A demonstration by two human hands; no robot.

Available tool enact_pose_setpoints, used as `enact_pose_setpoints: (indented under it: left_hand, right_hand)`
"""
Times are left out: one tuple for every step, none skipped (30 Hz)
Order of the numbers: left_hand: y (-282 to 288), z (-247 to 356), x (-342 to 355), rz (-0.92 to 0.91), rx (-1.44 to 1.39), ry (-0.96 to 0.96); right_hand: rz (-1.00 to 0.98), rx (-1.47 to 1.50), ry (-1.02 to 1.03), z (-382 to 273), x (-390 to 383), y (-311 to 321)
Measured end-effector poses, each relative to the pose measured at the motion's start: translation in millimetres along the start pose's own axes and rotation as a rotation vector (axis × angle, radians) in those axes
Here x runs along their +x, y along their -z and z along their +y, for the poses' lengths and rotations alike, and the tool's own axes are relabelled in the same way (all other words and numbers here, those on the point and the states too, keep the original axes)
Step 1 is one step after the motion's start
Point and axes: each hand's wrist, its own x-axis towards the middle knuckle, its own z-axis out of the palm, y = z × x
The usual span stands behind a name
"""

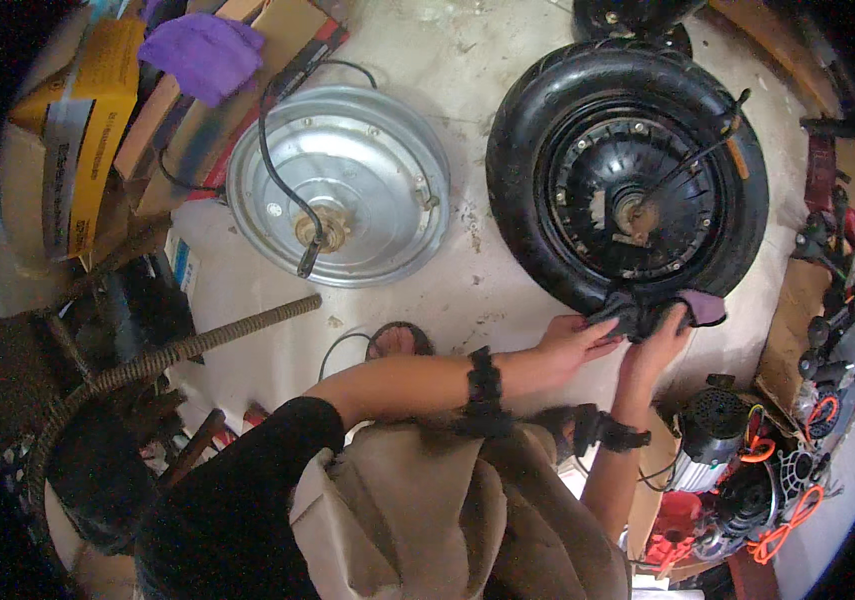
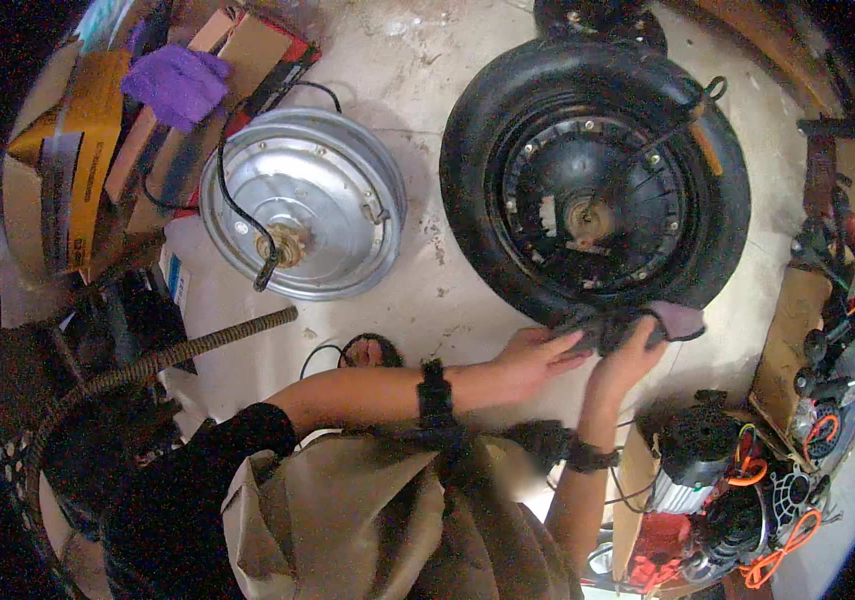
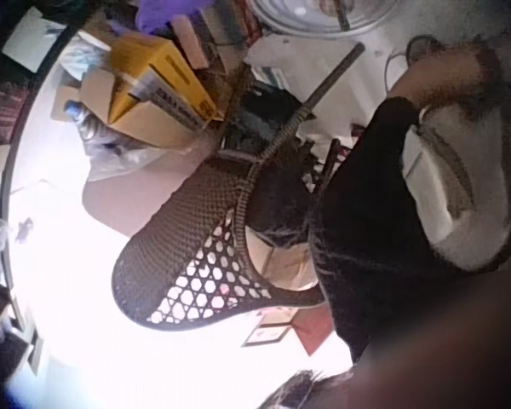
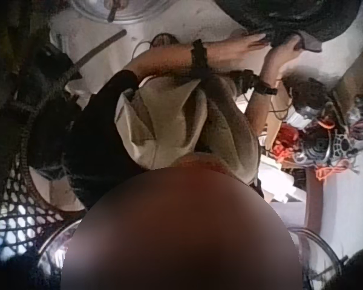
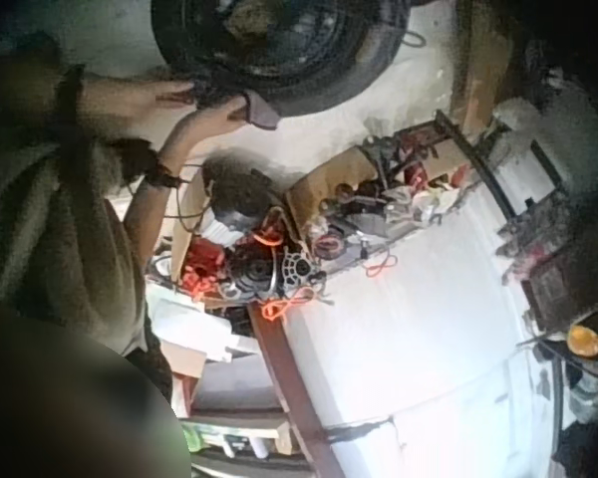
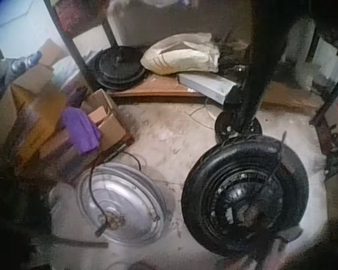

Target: The person wipes the interior and exterior surfaces of a black motor housing and a silver metal lid with a purple cloth. They repeatedly rub and fold the cloth to clean different areas of the components.

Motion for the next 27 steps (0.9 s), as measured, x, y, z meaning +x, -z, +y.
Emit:
enact_pose_setpoints:
  left_hand:
    - [8, 3, -3, 0.015, -0.01, -0.018]
    - [14, 8, -9, 0.025, -0.019, -0.029]
    - [26, 17, -14, 0.054, 0.011, -0.055]
    - [36, 29, -20, 0.073, 0.042, -0.077]
    - [37, 37, -26, 0.145, 0.096, -0.087]
    - [43, 50, -32, 0.228, 0.151, -0.112]
    - [62, 64, -35, 0.313, 0.144, -0.177]
    - [75, 77, -36, 0.388, 0.138, -0.236]
    - [80, 88, -40, 0.365, 0.151, -0.227]
    - [83, 97, -44, 0.284, 0.349, -0.295]
    - [82, 103, -48, 0.206, 0.54, -0.37]
    - [78, 105, -51, 0.19, 0.547, -0.369]
    - [73, 106, -53, 0.142, 0.803, -0.345]
    - [65, 106, -57, 0.098, 1.053, -0.329]
    - [50, 105, -65, 0.092, 1.058, -0.337]
    - [32, 102, -75, -0.037, 1.161, -0.261]
    - [18, 100, -84, -0.16, 1.26, -0.186]
    - [9, 97, -88, -0.162, 1.268, -0.193]
    - [0, 95, -91, -0.333, 1.429, -0.173]
    - [-9, 95, -97, -0.489, 1.586, -0.158]
    - [-33, 101, -108, -0.564, 1.702, -0.173]
    - [-53, 104, -113, -0.558, 1.709, -0.179]
    - [-70, 105, -116, -0.574, 1.601, -0.14]
    - [-86, 105, -116, -0.592, 1.489, -0.101]
    - [-102, 104, -113, -0.589, 1.499, -0.103]
    - [-116, 104, -109, -0.533, 1.437, -0.102]
    - [-126, 108, -104, -0.467, 1.369, -0.103]
  right_hand:
    - [0.029, -0.067, 0.008, 6, -8, -4]
    - [0.021, -0.043, 0.022, 22, -13, 0]
    - [0.071, -0.005, -0.091, 17, -32, -15]
    - [0.029, 0.037, -0.133, 17, -42, -21]
    - [0.062, -0.001, -0.059, 43, -40, -8]
    - [0.004, 0.096, -0.141, 55, -45, -6]
    - [-0.009, 0.079, -0.187, 43, -59, -21]
    - [0.003, 0.089, -0.17, 38, -63, -26]
    - [-0.01, 0.197, -0.232, 36, -64, -27]
    - [-0.027, 0.305, -0.293, 34, -64, -28]
    - [0.01, 0.333, -0.293, 34, -65, -28]
    - [0.018, 0.341, -0.279, 31, -62, -24]
    - [0.049, 0.336, -0.257, 27, -60, -18]
    - [0.069, 0.331, -0.237, 23, -56, -9]
    - [-0.116, -0.07, -0.004, 23, -52, 6]
    - [0.02, 0.384, -0.111, 24, -48, 15]
    - [-0.034, 0.32, -0.046, 21, -45, 29]
    - [-0.08, 0.255, 0.019, 12, -40, 44]
    - [-0.079, 0.265, 0.024, 4, -33, 52]
    - [-0.081, 0.411, -0.011, -18, -29, 51]
    - [-0.076, 0.555, -0.048, -44, -30, 51]
    - [-0.048, 0.549, -0.029, -77, -31, 44]
    - [-0.18, 0.513, 0.028, -82, -15, 50]
    - [-0.309, 0.472, 0.088, -86, 2, 57]
    - [-0.178, 0.316, 0.158, -98, 15, 45]
    - [-0.056, 0.162, 0.222, -115, 33, 23]
    - [-0.027, -0.037, 0.369, -133, 44, -10]
